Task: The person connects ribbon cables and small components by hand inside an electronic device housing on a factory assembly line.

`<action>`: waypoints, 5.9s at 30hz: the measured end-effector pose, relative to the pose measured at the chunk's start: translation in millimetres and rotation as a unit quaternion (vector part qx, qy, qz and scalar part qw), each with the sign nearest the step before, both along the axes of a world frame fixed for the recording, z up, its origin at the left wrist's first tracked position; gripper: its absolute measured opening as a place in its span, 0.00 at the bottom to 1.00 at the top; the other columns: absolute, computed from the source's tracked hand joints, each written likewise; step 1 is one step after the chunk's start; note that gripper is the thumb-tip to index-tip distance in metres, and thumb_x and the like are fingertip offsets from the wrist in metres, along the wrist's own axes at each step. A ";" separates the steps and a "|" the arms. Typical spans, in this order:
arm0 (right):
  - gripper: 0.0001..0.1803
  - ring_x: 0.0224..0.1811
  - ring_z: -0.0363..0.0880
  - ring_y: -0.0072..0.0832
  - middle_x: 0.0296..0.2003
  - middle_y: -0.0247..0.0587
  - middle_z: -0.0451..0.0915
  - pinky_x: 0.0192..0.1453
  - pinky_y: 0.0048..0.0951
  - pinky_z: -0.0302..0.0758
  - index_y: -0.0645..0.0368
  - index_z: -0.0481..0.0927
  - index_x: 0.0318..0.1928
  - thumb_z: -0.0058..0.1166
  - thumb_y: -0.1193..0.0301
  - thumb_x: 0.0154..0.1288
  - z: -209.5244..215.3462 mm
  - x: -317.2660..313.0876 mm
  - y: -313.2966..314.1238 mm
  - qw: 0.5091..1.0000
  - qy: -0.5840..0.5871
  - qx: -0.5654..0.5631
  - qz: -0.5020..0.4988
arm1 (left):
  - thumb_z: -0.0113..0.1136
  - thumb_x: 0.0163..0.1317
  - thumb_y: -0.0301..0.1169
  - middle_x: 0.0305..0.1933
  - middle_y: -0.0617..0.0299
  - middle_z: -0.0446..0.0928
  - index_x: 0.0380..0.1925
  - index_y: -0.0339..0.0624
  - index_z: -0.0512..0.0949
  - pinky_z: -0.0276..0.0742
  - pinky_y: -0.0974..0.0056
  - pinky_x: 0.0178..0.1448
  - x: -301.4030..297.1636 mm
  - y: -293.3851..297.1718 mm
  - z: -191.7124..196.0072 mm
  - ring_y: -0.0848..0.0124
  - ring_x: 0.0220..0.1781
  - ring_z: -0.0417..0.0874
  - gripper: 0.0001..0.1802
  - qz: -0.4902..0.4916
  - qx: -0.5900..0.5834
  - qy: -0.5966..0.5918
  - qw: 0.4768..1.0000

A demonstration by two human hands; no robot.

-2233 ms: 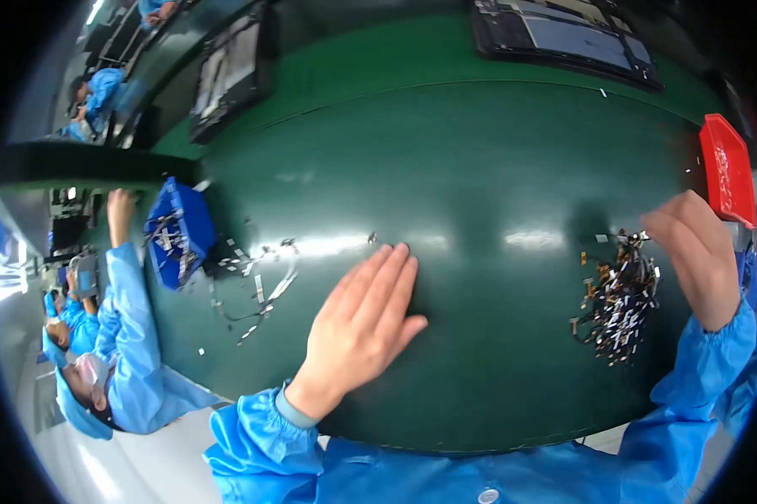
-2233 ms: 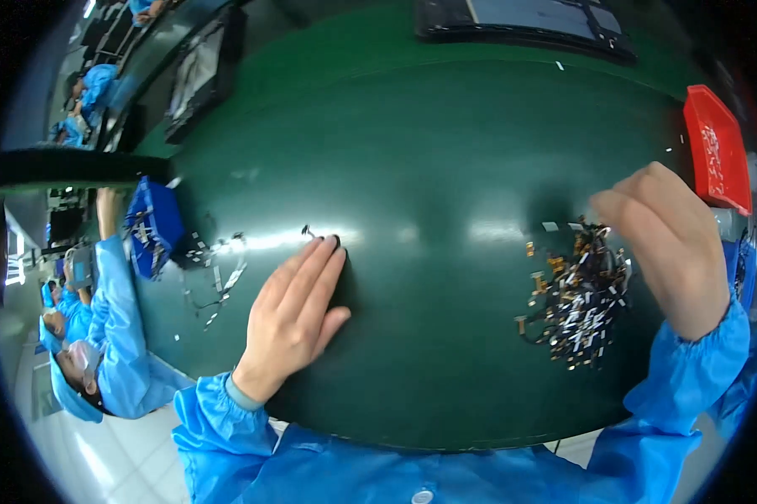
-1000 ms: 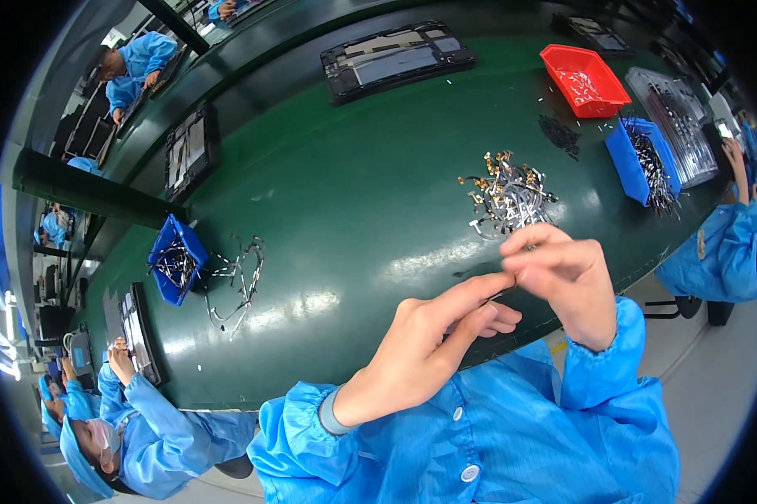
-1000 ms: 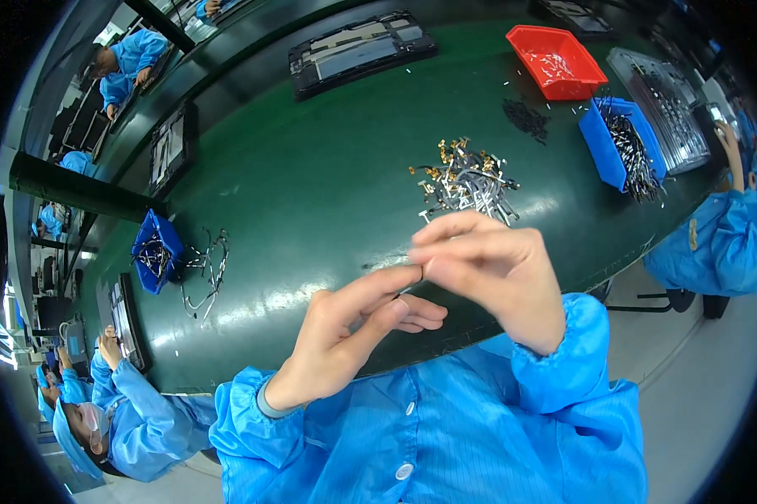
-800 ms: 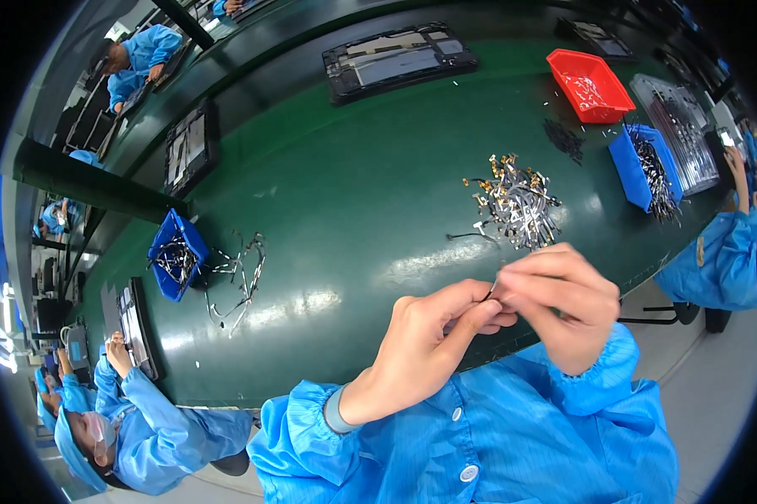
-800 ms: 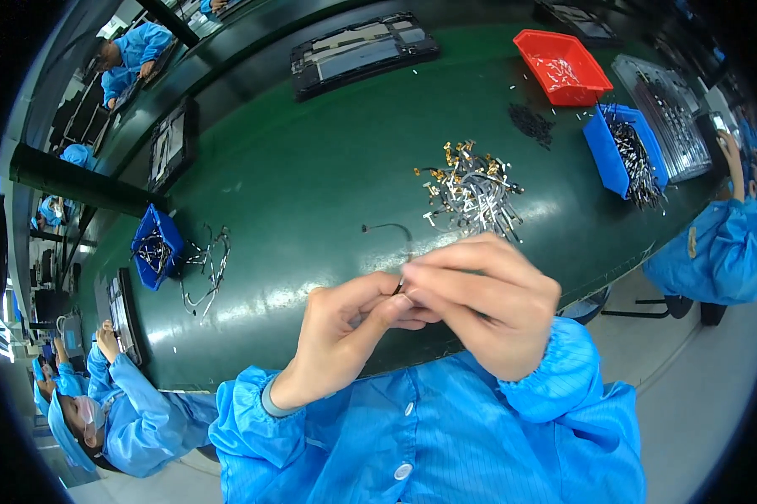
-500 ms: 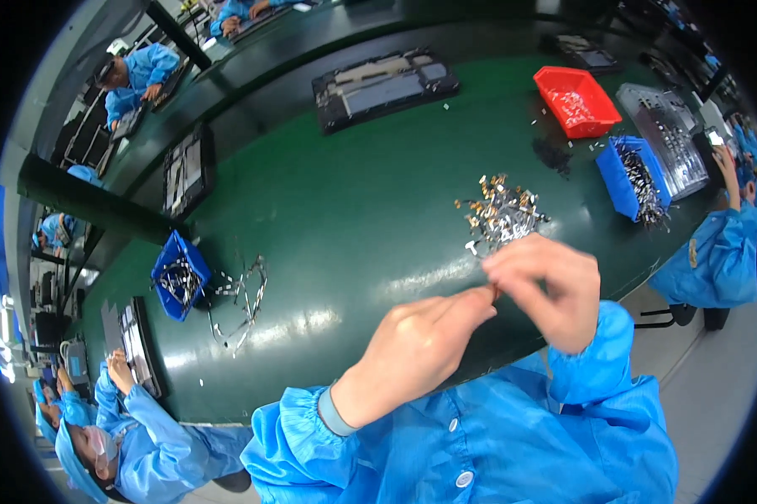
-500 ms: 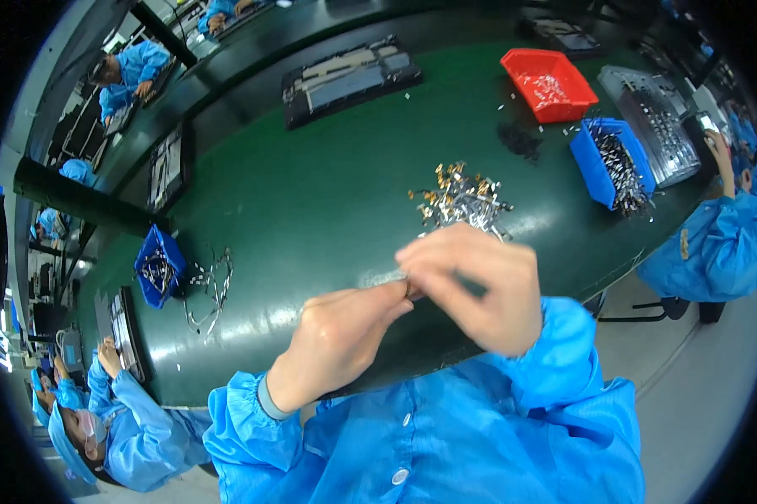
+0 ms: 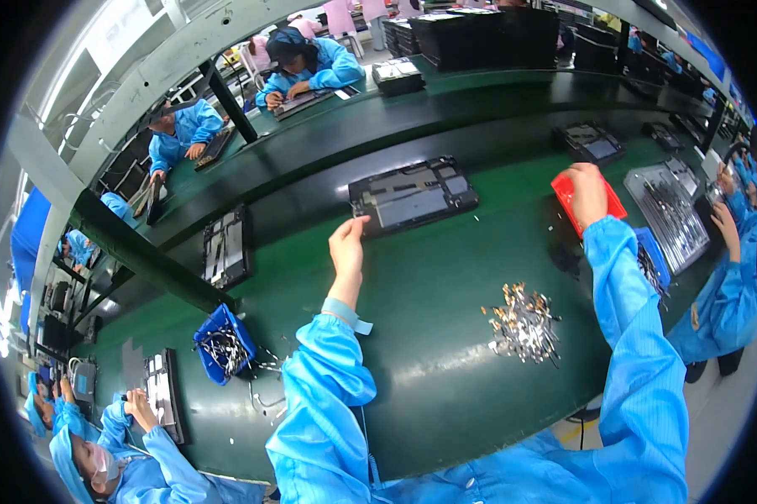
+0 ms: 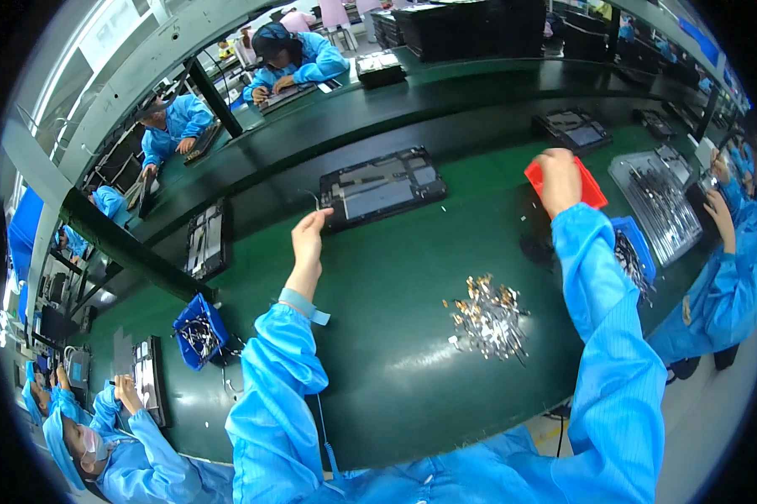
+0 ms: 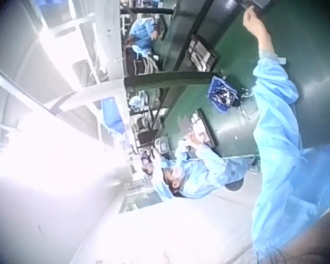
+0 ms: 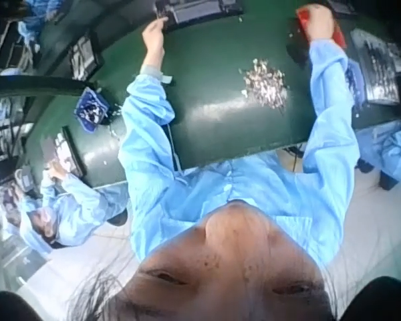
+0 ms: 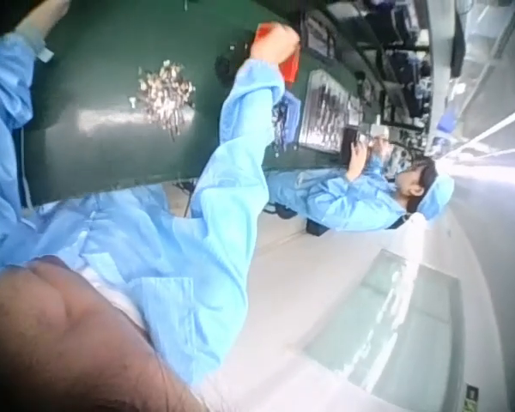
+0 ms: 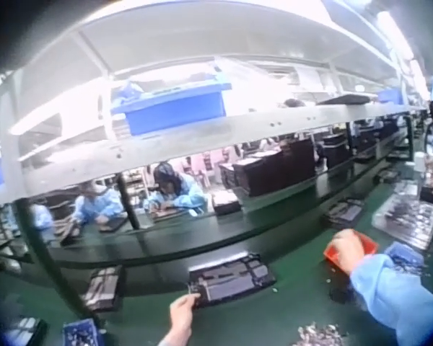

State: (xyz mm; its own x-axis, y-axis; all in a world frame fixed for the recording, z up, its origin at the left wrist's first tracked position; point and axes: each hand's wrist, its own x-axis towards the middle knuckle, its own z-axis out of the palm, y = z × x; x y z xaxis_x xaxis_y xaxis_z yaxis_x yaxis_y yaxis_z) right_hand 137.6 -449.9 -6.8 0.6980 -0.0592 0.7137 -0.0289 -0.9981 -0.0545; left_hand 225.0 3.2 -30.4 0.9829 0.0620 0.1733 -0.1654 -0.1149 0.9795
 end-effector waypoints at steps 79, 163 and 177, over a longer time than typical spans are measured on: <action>0.09 0.17 0.68 0.12 0.32 0.36 0.76 0.23 0.12 0.63 0.66 0.86 0.40 0.62 0.85 0.57 6.4 -96.3 314.3 0.708 0.424 0.401 0.399 | 0.48 0.70 0.45 0.41 0.51 0.83 0.35 0.34 0.81 0.84 0.66 0.49 -250.5 55.0 25.1 0.62 0.44 0.85 0.23 -0.197 0.527 -0.317 0.764; 0.21 0.56 0.78 0.45 0.52 0.49 0.80 0.58 0.39 0.77 0.68 0.83 0.45 0.57 0.82 0.46 -31.8 -145.0 89.5 0.940 0.207 0.067 0.262 | 0.51 0.61 0.57 0.74 0.56 0.61 0.69 0.48 0.64 0.47 0.50 0.79 -179.0 -119.5 0.4 0.60 0.76 0.59 0.40 -0.504 0.467 -0.249 0.683; 0.11 0.38 0.76 0.36 0.33 0.41 0.79 0.43 0.31 0.74 0.62 0.86 0.37 0.65 0.83 0.50 -30.2 -112.4 89.7 0.949 0.191 0.181 0.174 | 0.61 0.57 0.41 0.46 0.62 0.81 0.39 0.43 0.83 0.74 0.63 0.46 -192.0 -137.6 4.8 0.68 0.46 0.79 0.16 -0.302 0.478 -0.324 0.758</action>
State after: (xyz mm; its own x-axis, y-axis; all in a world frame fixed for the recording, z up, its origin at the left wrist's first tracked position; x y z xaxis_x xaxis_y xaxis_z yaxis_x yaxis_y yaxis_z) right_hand 25.2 -360.2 -37.0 0.9237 0.0292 0.3819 0.2123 -0.8690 -0.4469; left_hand 33.0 -134.4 -25.6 0.4714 -0.8242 0.3138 -0.8818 -0.4334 0.1861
